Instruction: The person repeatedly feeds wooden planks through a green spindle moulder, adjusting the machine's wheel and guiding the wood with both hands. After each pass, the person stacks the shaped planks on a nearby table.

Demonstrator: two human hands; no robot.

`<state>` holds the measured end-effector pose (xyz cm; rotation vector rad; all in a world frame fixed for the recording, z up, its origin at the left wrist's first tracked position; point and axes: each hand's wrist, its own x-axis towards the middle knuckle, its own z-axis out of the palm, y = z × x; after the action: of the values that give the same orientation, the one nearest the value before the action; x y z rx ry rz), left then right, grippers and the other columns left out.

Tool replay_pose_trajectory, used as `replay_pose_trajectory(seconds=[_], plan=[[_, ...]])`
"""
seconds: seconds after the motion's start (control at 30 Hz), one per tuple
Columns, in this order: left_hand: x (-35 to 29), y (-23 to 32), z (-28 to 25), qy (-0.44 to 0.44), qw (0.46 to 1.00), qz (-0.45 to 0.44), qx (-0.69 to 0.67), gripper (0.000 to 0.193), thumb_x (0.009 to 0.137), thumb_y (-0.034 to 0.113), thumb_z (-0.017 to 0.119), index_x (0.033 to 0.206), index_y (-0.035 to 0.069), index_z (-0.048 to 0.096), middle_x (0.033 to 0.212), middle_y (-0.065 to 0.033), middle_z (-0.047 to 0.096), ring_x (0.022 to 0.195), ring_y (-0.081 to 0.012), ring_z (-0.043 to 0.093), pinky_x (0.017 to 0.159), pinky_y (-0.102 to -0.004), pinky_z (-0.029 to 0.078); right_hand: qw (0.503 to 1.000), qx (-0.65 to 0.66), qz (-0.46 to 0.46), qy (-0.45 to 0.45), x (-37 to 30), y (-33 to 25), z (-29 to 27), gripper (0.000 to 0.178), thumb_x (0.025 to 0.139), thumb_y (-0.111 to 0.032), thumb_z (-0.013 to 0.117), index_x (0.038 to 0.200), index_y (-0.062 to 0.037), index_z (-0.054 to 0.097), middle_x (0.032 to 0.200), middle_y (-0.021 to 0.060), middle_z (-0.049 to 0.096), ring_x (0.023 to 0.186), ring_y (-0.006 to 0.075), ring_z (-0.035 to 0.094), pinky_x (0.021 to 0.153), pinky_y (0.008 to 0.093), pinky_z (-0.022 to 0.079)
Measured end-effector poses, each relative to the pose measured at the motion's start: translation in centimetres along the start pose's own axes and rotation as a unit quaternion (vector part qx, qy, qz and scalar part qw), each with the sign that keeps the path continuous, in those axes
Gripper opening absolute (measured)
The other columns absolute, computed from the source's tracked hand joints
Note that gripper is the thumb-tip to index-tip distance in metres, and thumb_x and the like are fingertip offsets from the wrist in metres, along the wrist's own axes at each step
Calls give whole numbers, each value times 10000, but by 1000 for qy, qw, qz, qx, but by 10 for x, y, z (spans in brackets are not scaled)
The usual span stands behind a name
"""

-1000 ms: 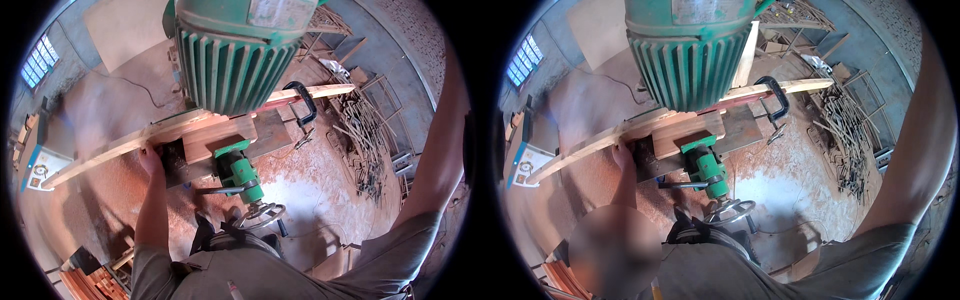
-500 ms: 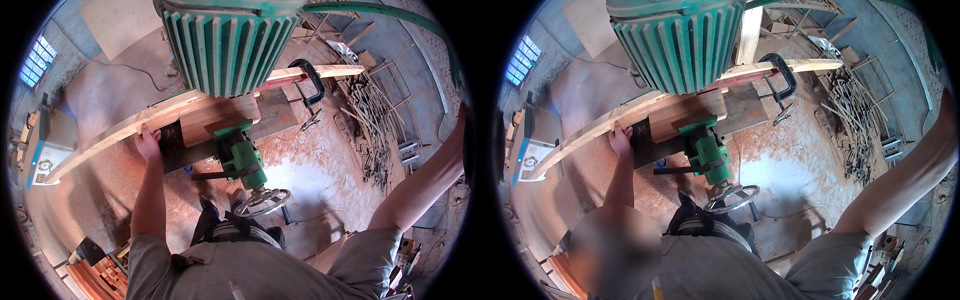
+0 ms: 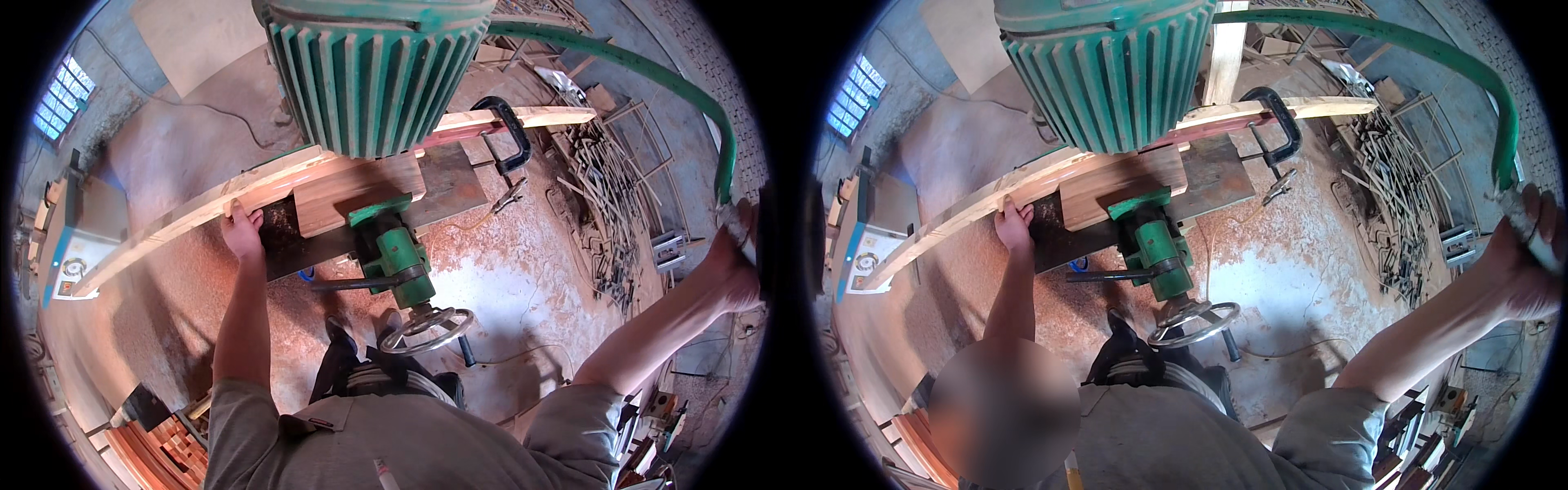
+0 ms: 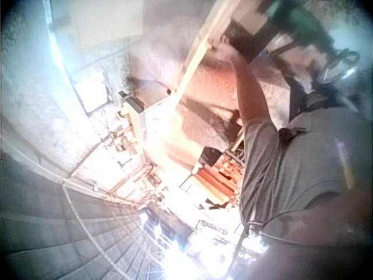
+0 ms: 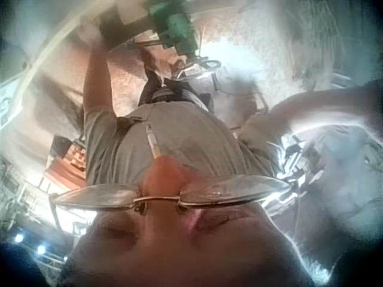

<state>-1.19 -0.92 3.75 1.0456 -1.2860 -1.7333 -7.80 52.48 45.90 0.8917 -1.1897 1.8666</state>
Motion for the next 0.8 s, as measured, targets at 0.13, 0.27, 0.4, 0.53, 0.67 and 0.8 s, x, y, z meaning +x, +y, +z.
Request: replay_pose_trajectory(seconds=[0.13, 0.27, 0.4, 0.53, 0.67, 0.8], plan=[[4, -5, -2, -8, 1000, -3, -3, 352, 892, 296, 550, 1079, 7, 475, 874, -91, 591, 617, -177, 624, 504, -235, 505, 1000, 20, 6, 6, -22, -2, -9, 392, 708, -451, 725, 626, -136, 505, 553, -33, 430, 507, 142, 442, 475, 273, 396], [3, -4, -4, 6, 1000, -1, 10, 358, 892, 297, 553, 1079, 2, 474, 882, -93, 593, 625, -180, 628, 511, -237, 509, 991, 106, 84, -2, -36, -16, -36, 314, 668, -349, 761, 738, -104, 579, 643, -9, 438, 627, 167, 387, 645, 368, 320], [0, -1, 0, 4, 1000, -5, 12, 363, 891, 295, 554, 1083, -1, 470, 889, -101, 595, 635, -183, 633, 518, -243, 516, 992, 118, 45, 30, -75, -12, -53, 360, 628, -361, 800, 739, -118, 559, 652, -25, 381, 661, 163, 373, 664, 358, 282], [1, -2, 1, -4, 1000, -4, 7, 363, 893, 292, 551, 1075, -10, 465, 896, -106, 593, 637, -185, 634, 519, -244, 515, 986, 145, 61, 55, -116, -12, -62, 356, 675, -401, 766, 761, -121, 564, 683, -25, 379, 706, 177, 380, 731, 383, 302], [2, -3, -4, 3, 1000, -3, 13, 365, 894, 289, 549, 1066, -20, 457, 901, -108, 589, 644, -189, 634, 536, -253, 519, 988, 123, 86, 21, -156, -6, -75, 374, 734, -430, 718, 892, -124, 572, 769, 2, 448, 830, 220, 438, 894, 456, 318], [1, -1, -2, 4, 1000, -13, 18, 369, 893, 289, 549, 1070, -18, 444, 903, -110, 586, 671, -198, 636, 570, -272, 526, 990, 72, 120, 11, -191, -8, -86, 373, 781, -463, 652, 955, -142, 578, 919, 48, 550, 1031, 300, 460, 1037, 505, 238]])
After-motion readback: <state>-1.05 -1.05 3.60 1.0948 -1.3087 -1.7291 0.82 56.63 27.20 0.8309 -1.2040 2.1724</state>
